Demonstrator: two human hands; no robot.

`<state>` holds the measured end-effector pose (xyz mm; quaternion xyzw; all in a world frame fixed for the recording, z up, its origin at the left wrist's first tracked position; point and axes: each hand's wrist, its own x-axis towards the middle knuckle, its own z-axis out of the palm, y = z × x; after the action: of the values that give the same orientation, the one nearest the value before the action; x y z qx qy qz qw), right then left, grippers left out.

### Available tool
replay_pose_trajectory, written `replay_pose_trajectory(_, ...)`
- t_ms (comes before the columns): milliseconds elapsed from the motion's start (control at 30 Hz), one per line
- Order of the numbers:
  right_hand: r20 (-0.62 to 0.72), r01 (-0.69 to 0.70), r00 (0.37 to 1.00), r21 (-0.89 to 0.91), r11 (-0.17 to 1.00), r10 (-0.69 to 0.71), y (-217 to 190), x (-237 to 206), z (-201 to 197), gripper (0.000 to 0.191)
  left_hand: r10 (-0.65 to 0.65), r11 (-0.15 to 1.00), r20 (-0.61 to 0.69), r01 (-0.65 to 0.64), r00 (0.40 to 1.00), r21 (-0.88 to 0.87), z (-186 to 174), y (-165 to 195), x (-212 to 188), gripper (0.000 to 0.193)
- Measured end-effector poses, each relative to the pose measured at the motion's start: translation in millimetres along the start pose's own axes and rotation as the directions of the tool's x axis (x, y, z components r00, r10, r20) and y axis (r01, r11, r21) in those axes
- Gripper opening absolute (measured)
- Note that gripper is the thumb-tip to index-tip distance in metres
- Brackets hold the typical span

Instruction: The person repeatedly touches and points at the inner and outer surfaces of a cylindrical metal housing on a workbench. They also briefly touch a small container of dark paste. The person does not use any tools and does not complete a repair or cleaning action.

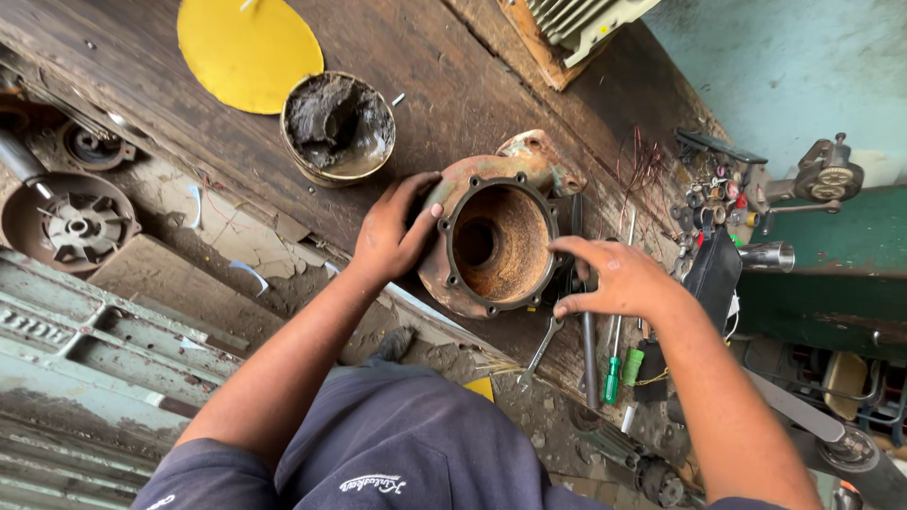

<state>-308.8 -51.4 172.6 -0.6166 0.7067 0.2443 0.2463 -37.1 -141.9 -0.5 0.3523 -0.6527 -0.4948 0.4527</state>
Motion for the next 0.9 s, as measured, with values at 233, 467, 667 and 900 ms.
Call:
replay_pose_trajectory(233,0.0,0.12,0.992,-0.32,0.94,-0.127,1.1,8.3,-9.5,0.098,0.0,1.0,0.003,0.0,1.0,-0.007,1.0,-5.8,-2.8,0.039)
replay_pose_trajectory(467,0.058,0.223,0.974,-0.091,0.971,-0.218,5.0,1.2,2.8,0.1,0.004,1.0,-0.013,-0.005,1.0,-0.021,2.8,-11.4,-5.8,0.038)
replay_pose_trajectory(667,-0.054,0.146,0.986,-0.172,0.974,-0.158,6.5,8.4,-4.2,0.098,0.015,1.0,-0.016,-0.015,1.0,-0.018,4.0,-15.0,-6.6,0.038)
replay_pose_trajectory(900,0.237,0.038,0.971,-0.04,0.998,-0.028,-5.1,1.5,0.8,0.099,0.032,0.999,-0.03,-0.032,0.999,-0.022,5.4,-18.1,-6.6,0.038)
